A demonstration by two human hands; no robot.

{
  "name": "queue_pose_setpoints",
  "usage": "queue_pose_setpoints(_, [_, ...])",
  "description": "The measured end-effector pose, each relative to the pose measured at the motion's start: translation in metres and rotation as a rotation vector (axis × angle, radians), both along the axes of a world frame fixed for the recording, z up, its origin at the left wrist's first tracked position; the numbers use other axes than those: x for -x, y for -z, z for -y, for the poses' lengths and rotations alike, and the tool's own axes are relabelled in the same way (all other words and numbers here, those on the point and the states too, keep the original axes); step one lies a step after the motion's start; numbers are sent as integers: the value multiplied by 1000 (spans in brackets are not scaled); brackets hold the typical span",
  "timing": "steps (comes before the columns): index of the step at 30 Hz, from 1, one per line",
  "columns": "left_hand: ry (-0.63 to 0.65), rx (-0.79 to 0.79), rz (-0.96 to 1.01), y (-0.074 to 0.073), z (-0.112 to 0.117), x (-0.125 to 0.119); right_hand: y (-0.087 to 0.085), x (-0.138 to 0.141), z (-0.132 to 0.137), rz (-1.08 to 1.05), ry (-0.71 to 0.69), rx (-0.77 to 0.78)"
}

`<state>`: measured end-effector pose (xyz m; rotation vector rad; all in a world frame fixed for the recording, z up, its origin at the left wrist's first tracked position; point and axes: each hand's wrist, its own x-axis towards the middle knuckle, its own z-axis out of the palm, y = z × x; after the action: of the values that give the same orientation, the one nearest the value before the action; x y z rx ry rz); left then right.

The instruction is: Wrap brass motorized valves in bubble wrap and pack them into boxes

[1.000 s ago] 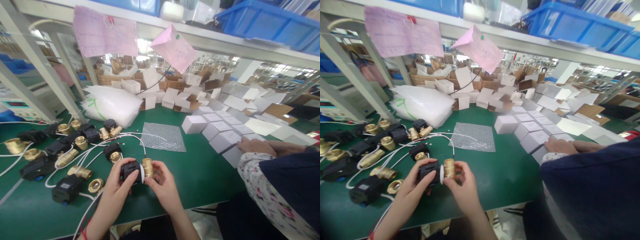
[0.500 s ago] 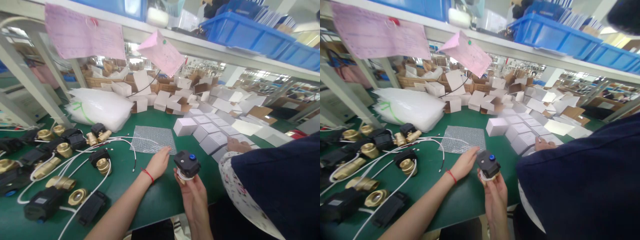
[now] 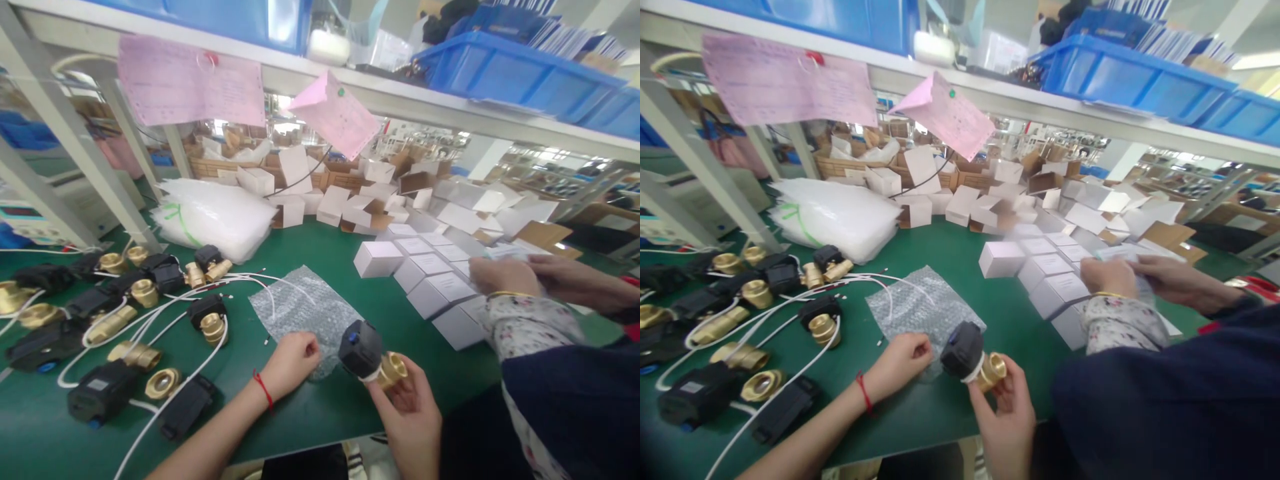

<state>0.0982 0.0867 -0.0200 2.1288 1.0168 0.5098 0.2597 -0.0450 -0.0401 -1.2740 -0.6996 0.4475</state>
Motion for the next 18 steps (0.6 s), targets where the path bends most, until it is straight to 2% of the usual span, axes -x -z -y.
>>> queue_pose_setpoints(4, [-50, 47, 88, -8, 5, 18, -14, 14, 5, 402, -22, 74])
queue_pose_setpoints(7, [-118, -17, 168, -24, 15, 27, -19, 18, 10, 743, -34, 131])
queue_pose_setpoints(9, [-109, -74, 195, -35, 26, 31, -21, 20, 11, 900, -73, 141])
queue_pose_setpoints(11, [3, -203, 114, -42, 40, 33, -21, 24, 9, 934, -90, 138])
queue_pose_setpoints(14, [231, -500, -73, -46, 67, 31, -19, 33, -3, 776, -115, 198])
queue_pose_setpoints(16, [333, -602, -47, -45, 84, 27, -15, 42, -15, 665, -150, 255])
queue_pose_setpoints(18, [401, -591, 66, -42, 100, 21, -11, 53, -29, 634, -161, 292])
